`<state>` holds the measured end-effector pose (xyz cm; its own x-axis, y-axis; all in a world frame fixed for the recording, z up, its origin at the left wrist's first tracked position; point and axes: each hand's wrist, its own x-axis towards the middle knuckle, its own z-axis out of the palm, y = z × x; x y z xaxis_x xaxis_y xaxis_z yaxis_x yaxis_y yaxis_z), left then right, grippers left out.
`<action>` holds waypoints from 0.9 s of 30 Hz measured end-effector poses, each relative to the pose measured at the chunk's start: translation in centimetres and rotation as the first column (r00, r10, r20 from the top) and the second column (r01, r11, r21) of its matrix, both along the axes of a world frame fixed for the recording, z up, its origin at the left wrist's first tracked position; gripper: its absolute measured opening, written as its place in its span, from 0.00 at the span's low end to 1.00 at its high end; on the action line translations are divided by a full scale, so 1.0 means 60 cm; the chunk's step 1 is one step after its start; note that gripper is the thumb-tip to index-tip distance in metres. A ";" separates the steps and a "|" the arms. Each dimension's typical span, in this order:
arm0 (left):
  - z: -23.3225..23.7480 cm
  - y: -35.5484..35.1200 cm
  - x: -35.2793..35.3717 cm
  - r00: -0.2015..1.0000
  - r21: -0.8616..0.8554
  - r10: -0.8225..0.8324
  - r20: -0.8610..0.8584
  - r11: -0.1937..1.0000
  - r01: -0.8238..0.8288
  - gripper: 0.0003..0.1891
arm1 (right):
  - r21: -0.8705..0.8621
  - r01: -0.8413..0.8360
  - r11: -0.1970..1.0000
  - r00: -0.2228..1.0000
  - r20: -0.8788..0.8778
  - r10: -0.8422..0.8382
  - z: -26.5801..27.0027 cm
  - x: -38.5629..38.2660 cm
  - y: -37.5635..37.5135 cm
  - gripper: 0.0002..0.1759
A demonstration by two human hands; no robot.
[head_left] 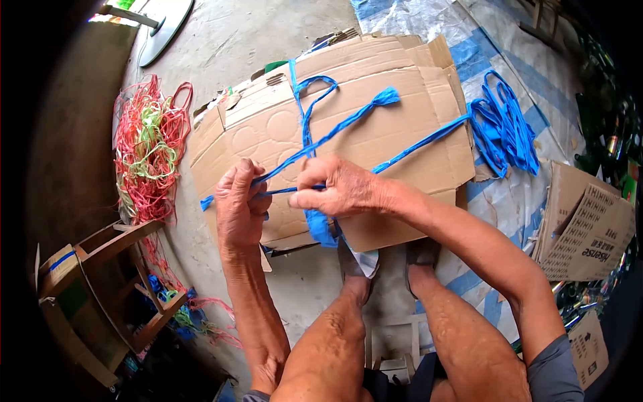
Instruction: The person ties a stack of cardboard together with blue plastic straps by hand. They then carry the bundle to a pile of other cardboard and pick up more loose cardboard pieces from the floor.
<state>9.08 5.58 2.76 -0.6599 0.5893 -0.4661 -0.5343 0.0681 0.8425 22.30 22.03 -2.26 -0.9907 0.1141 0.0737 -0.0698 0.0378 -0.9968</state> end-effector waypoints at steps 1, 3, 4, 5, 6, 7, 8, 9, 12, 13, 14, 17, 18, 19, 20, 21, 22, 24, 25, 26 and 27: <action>0.007 0.006 -0.001 1.000 0.032 0.028 -0.001 0.999 -0.028 0.16 | -0.091 0.040 0.995 0.994 0.104 -0.030 0.020 -0.003 0.010 0.16; 0.011 0.008 -0.006 0.997 0.117 0.070 0.038 0.990 -0.074 0.14 | -0.071 0.100 0.992 0.969 0.232 -0.081 0.024 -0.014 0.024 0.11; 0.012 0.007 -0.009 0.992 0.124 0.112 0.055 0.985 -0.118 0.14 | 0.044 0.185 0.982 0.972 0.143 -0.189 0.013 -0.020 0.027 0.09; 0.013 0.007 -0.011 0.985 0.130 0.154 0.072 0.978 -0.163 0.14 | 0.150 0.275 0.950 0.958 0.042 -0.284 0.000 -0.027 0.029 0.08; 0.016 0.008 -0.013 0.976 0.137 0.197 0.089 0.969 -0.207 0.14 | 0.245 0.369 0.897 0.929 -0.070 -0.363 -0.006 -0.035 0.034 0.07; 0.023 0.012 -0.011 0.957 0.101 0.274 0.094 0.954 -0.283 0.15 | 0.366 0.350 0.862 0.936 -0.089 -0.342 -0.012 -0.044 0.043 0.11; 0.028 0.016 -0.010 0.943 0.110 0.317 0.099 0.939 -0.327 0.15 | 0.457 0.379 0.805 0.923 -0.120 -0.367 -0.019 -0.054 0.051 0.14; 0.031 0.020 -0.008 0.928 0.118 0.358 0.105 0.922 -0.370 0.16 | 0.550 0.365 0.751 0.922 -0.102 -0.373 -0.020 -0.067 0.062 0.15; 0.040 0.021 -0.014 0.900 0.223 0.400 0.173 0.874 -0.431 0.17 | 0.754 0.258 0.604 0.924 -0.009 -0.383 -0.022 -0.091 0.099 0.17; 0.041 0.020 -0.016 0.898 0.265 0.405 0.169 0.859 -0.437 0.17 | 0.786 0.238 0.570 0.920 0.006 -0.392 -0.022 -0.091 0.109 0.17; 0.041 0.018 -0.018 0.896 0.306 0.412 0.167 0.842 -0.444 0.16 | 0.816 0.216 0.536 0.916 0.020 -0.400 -0.022 -0.091 0.118 0.16; 0.031 0.006 -0.030 0.930 0.465 0.302 0.208 0.806 -0.365 0.16 | 0.843 0.144 0.518 0.930 0.064 -0.362 -0.029 -0.079 0.127 0.14; 0.028 0.002 -0.035 0.940 0.515 0.263 0.216 0.787 -0.339 0.16 | 0.849 0.099 0.518 0.935 0.099 -0.341 -0.023 -0.073 0.126 0.14; 0.027 -0.002 -0.037 0.952 0.561 0.221 0.211 0.770 -0.303 0.16 | 0.840 0.054 0.540 0.951 0.121 -0.283 -0.018 -0.067 0.124 0.12; 0.026 -0.003 -0.038 0.949 0.553 0.239 0.205 0.772 -0.314 0.15 | 0.805 -0.067 0.589 0.949 0.233 -0.210 -0.013 -0.058 0.125 0.10; 0.028 -0.003 -0.040 0.945 0.547 0.260 0.198 0.771 -0.327 0.15 | 0.757 -0.188 0.626 0.932 0.338 -0.128 0.005 -0.053 0.127 0.10; 0.029 -0.005 -0.041 0.940 0.541 0.282 0.189 0.769 -0.340 0.14 | 0.695 -0.306 0.651 0.900 0.434 -0.041 0.014 -0.047 0.130 0.11; 0.028 -0.007 -0.042 0.943 0.546 0.277 0.185 0.769 -0.333 0.14 | 0.341 -0.602 0.722 0.741 0.574 0.347 0.034 -0.049 0.147 0.17; 0.026 -0.006 -0.042 0.946 0.546 0.276 0.167 0.773 -0.322 0.14 | 0.224 -0.605 0.764 0.708 0.590 0.388 0.037 -0.046 0.146 0.18; 0.024 -0.007 -0.041 0.950 0.545 0.275 0.151 0.778 -0.312 0.14 | 0.102 -0.599 0.794 0.674 0.600 0.432 0.037 -0.042 0.145 0.18; 0.023 -0.006 -0.043 0.959 0.566 0.246 0.138 0.776 -0.280 0.14 | 0.119 -0.635 0.763 0.636 0.641 0.429 0.039 -0.042 0.151 0.19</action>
